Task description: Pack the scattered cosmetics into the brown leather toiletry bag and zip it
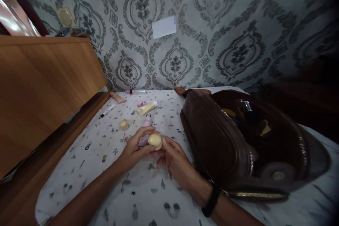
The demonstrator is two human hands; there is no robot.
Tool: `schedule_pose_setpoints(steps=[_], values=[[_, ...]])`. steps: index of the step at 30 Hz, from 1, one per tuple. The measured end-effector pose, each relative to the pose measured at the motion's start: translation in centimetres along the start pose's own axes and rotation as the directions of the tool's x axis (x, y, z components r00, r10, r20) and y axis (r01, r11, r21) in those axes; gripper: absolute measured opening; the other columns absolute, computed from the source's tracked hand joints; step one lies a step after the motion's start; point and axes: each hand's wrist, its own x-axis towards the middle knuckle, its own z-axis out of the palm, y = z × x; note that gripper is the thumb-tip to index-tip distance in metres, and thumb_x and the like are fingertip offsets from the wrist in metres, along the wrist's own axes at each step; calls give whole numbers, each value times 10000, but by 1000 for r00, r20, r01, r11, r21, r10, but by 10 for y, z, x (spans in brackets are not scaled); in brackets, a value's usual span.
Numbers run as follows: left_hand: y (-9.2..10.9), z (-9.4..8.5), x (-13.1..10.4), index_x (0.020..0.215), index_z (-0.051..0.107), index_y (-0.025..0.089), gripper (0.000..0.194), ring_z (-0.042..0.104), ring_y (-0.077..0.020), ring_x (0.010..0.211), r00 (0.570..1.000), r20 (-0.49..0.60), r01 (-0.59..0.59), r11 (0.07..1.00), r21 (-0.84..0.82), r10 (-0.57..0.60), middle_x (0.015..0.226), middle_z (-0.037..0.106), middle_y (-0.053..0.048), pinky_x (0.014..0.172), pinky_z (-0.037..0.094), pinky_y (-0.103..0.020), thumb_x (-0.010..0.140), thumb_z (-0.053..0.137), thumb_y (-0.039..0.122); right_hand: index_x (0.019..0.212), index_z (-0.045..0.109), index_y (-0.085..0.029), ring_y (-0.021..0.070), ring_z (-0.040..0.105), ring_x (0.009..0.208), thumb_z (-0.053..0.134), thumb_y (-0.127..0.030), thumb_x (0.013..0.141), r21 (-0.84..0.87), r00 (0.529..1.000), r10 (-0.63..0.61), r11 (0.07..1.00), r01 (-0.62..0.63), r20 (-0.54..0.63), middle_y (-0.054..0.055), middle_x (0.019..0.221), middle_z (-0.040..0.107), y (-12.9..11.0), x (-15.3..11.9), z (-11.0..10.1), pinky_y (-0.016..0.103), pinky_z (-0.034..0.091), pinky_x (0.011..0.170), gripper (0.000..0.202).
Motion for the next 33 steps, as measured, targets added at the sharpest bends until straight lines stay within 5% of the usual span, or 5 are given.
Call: schedule_pose_setpoints(steps=[6,9,22,33], values=[[0,-5,4,1273,601,246,392,554,-261,1188,949,71,-310,877,367,306,1200,655,-93,1011,430,-403,903,677,350,916,676,-187,95,583,602,861,-496,673,92,998,-15,996,21,-63,-33,735,643,-1,0,1,169,434,454,435],[3,-2,3,1216,598,224,351,584,-239,1049,926,65,-354,796,491,372,1079,674,-77,906,458,-371,895,687,334,926,715,-170,81,536,604,865,-492,668,87,996,-10,996,18,-89,-28,720,626,0,1,0,151,395,441,439],[3,2,-2,1187,565,185,322,601,-202,862,950,76,-281,728,625,302,958,658,-63,753,479,-306,959,557,412,951,680,-174,82,564,588,866,-497,651,79,993,-33,996,43,-116,-14,767,663,3,2,0,173,376,453,479],[4,4,-8,1168,578,216,255,679,-166,819,967,10,-204,751,628,255,961,701,-25,719,531,-226,951,542,345,797,585,-176,76,492,391,685,-771,643,33,996,-16,999,19,-89,-52,540,580,9,6,-1,189,317,367,623]])
